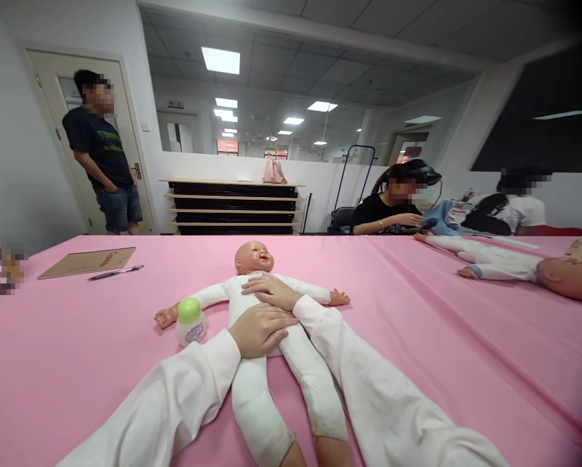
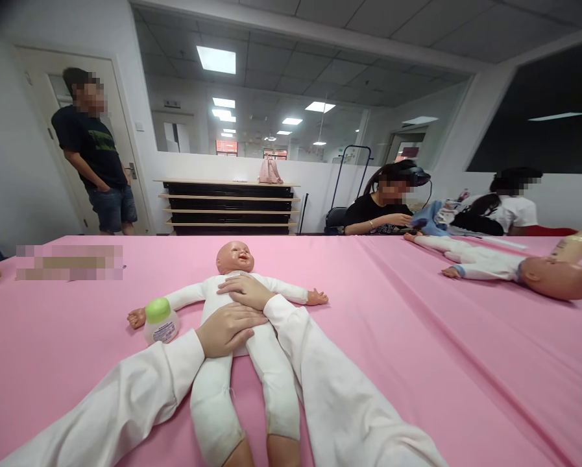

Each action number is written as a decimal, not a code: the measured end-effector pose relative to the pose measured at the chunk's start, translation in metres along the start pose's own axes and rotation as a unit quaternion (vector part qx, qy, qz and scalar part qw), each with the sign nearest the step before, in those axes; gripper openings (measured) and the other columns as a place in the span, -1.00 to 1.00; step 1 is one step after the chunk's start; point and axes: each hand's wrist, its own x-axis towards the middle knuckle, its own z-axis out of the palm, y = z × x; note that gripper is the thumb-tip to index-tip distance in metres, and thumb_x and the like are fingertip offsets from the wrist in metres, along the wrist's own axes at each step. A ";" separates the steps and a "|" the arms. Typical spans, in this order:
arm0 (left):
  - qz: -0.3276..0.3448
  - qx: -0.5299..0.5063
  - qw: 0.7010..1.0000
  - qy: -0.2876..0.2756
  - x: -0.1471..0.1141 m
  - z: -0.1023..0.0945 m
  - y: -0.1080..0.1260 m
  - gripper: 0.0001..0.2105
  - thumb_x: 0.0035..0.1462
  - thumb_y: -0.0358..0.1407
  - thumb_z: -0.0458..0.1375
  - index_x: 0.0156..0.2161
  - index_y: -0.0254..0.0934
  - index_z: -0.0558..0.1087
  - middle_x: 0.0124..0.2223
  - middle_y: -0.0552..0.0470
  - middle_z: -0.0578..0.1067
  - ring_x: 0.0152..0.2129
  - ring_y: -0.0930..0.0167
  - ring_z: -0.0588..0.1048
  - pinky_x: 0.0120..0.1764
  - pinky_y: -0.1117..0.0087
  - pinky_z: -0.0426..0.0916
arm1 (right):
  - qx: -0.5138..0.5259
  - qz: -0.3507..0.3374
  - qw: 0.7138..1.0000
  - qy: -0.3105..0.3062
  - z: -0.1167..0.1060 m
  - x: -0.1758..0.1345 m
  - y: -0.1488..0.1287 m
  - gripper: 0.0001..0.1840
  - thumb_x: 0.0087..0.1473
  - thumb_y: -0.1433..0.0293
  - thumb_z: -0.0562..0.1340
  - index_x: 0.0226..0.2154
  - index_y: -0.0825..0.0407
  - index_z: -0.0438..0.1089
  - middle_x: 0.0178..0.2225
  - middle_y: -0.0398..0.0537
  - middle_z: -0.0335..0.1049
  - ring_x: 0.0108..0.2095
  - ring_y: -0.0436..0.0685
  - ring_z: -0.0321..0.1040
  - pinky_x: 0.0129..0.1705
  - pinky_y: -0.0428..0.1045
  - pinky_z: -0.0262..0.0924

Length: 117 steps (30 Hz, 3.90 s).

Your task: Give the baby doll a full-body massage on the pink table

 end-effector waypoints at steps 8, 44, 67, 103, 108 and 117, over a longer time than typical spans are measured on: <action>0.026 0.020 0.999 0.019 0.000 -0.003 -0.003 -0.69 0.18 -0.33 -0.12 -0.05 -0.27 0.38 -0.08 -0.02 0.48 -0.11 0.42 0.42 -0.05 0.34 0.28 | -0.017 0.038 0.998 0.052 -0.002 -0.001 -0.002 -0.57 -0.14 0.62 0.06 -0.26 -0.01 0.46 -0.18 -0.17 0.44 -0.06 0.04 0.27 0.08 0.01 0.04; -0.030 0.062 0.997 0.032 0.001 -0.001 -0.003 -0.71 0.19 -0.36 -0.12 -0.07 -0.20 0.38 -0.07 0.03 0.47 -0.12 0.42 0.41 -0.02 0.24 0.22 | 0.012 0.147 0.981 0.128 0.008 -0.004 0.012 -0.61 0.02 0.54 -0.02 -0.17 0.02 0.41 0.03 -0.07 0.27 0.09 0.08 0.13 0.17 0.14 -0.08; 0.064 0.033 0.994 0.083 -0.001 0.001 -0.003 -0.73 0.19 -0.30 -0.15 -0.30 -0.34 0.38 -0.36 -0.06 0.46 -0.41 0.40 0.36 -0.32 0.37 0.27 | 0.046 0.036 0.998 0.006 0.000 -0.003 -0.003 -0.46 -0.17 0.66 -0.06 -0.23 -0.02 0.43 -0.09 -0.16 0.39 0.12 0.09 0.08 0.18 0.22 -0.25; 0.027 0.052 0.995 0.075 -0.001 0.003 -0.004 -0.79 0.17 -0.30 -0.08 -0.28 -0.30 0.40 -0.28 -0.01 0.47 -0.35 0.41 0.38 -0.25 0.37 0.27 | 0.182 -0.014 0.977 0.106 0.002 -0.006 0.006 -0.55 -0.22 0.65 -0.04 -0.37 0.10 0.47 -0.24 -0.05 0.46 -0.14 0.06 0.35 0.02 0.04 0.15; 0.013 0.024 1.000 -0.002 0.002 0.001 -0.003 -0.72 0.19 -0.28 -0.10 -0.06 -0.25 0.35 -0.04 0.03 0.44 -0.09 0.40 0.35 -0.02 0.32 0.18 | 0.100 -0.026 0.994 0.037 -0.003 -0.004 0.007 -0.49 -0.15 0.66 -0.03 -0.21 0.03 0.44 -0.09 -0.12 0.39 0.04 0.05 0.19 0.16 0.09 -0.04; -0.104 0.082 0.991 0.017 0.003 0.005 0.003 -0.70 0.21 -0.30 -0.13 0.00 -0.15 0.32 0.00 0.10 0.42 -0.04 0.38 0.33 0.02 0.18 0.11 | 0.099 0.073 0.980 0.155 0.006 -0.009 0.023 -0.64 0.02 0.50 0.00 -0.22 0.06 0.43 -0.07 -0.02 0.37 0.00 0.07 0.25 0.10 0.07 0.07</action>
